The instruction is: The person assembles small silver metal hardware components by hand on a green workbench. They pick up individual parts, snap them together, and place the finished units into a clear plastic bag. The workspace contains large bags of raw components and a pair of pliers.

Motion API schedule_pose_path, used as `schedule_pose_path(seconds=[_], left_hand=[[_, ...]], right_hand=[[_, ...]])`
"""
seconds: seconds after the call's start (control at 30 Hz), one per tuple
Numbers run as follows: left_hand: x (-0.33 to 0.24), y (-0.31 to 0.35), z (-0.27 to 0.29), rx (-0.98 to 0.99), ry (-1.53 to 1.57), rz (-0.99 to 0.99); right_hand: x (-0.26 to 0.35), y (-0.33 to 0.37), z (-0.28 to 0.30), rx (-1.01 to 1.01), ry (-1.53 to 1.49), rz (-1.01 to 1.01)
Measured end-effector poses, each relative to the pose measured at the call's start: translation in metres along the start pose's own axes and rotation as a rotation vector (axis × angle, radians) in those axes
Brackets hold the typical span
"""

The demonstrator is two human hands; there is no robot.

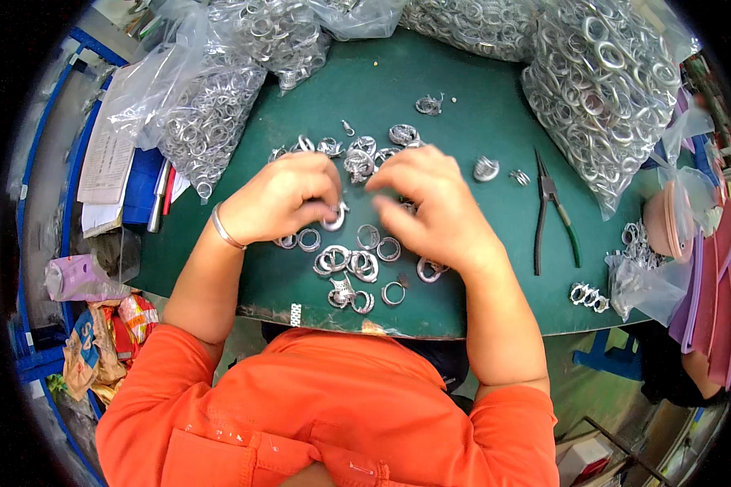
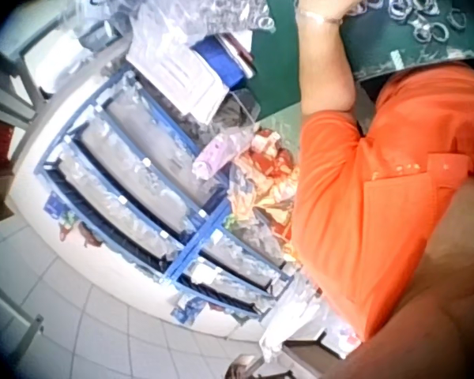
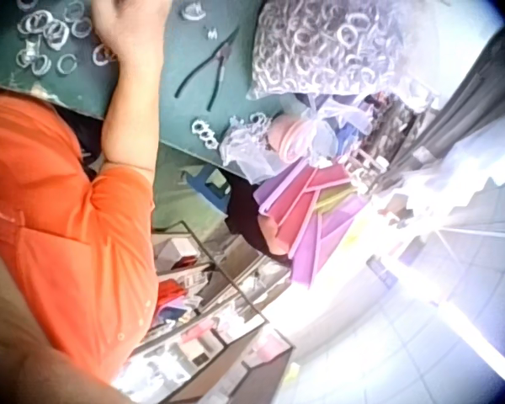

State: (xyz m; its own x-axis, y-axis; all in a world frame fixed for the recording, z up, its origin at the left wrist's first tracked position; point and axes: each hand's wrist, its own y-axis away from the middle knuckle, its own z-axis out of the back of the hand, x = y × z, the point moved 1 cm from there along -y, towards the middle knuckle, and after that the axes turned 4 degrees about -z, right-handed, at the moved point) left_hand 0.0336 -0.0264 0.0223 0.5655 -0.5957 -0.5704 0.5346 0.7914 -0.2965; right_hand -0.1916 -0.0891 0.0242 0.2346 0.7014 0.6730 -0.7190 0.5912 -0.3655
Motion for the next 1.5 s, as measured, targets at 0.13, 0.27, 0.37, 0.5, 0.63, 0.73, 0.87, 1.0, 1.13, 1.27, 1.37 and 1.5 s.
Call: schedule_pose_path(seconds=[0.13,0.27,0.37,0.5,0.63,0.73,0.87,1.0,1.13,1.27,1.37,1.5], left_hand=[[-0.006,-0.010,0.001,-0.418,0.128,0.177],[-0.010,-0.006,-0.001,-0.557,0.734,0.419],[-0.010,-0.009,-0.003,-0.477,0.289,0.318],[-0.013,-0.012,-0.003,-0.437,-0.104,0.049],[-0.021,-0.013,-0.003,-0.312,0.027,0.024],[-0.027,-0.013,-0.015,-0.272,0.171,0.036],[-0.032,-0.017,-0.021,-0.350,0.215,0.003],[-0.027,-0.017,-0.014,-0.571,0.198,0.036],[-0.020,-0.028,0.050,-0.798,-0.277,-0.054],[0.030,-0.057,0.155,-0.993,-0.603,0.045],[0.080,-0.062,0.219,-0.697,-0.697,0.459],[0.099,-0.060,0.219,-0.499,-0.865,0.408]], right_hand=[[0.016,0.006,-0.017,0.262,0.149,0.047],[0.009,0.003,-0.013,0.112,0.214,-0.022],[0.012,0.002,-0.012,0.111,0.193,-0.009],[0.016,0.008,-0.015,0.223,0.233,-0.024],[0.016,0.003,-0.012,0.035,-0.034,-0.139],[0.016,0.005,-0.009,-0.015,-0.448,-0.321],[0.011,0.009,-0.015,-0.063,-0.738,-0.445],[0.010,0.005,-0.015,-0.191,-0.569,-0.316],[0.013,0.000,-0.017,-0.197,-0.219,-0.178],[0.011,0.000,-0.017,-0.241,-0.245,-0.205],[0.007,-0.002,-0.015,-0.259,-0.229,-0.215],[-0.002,-0.004,-0.009,-0.352,-0.162,-0.227]])
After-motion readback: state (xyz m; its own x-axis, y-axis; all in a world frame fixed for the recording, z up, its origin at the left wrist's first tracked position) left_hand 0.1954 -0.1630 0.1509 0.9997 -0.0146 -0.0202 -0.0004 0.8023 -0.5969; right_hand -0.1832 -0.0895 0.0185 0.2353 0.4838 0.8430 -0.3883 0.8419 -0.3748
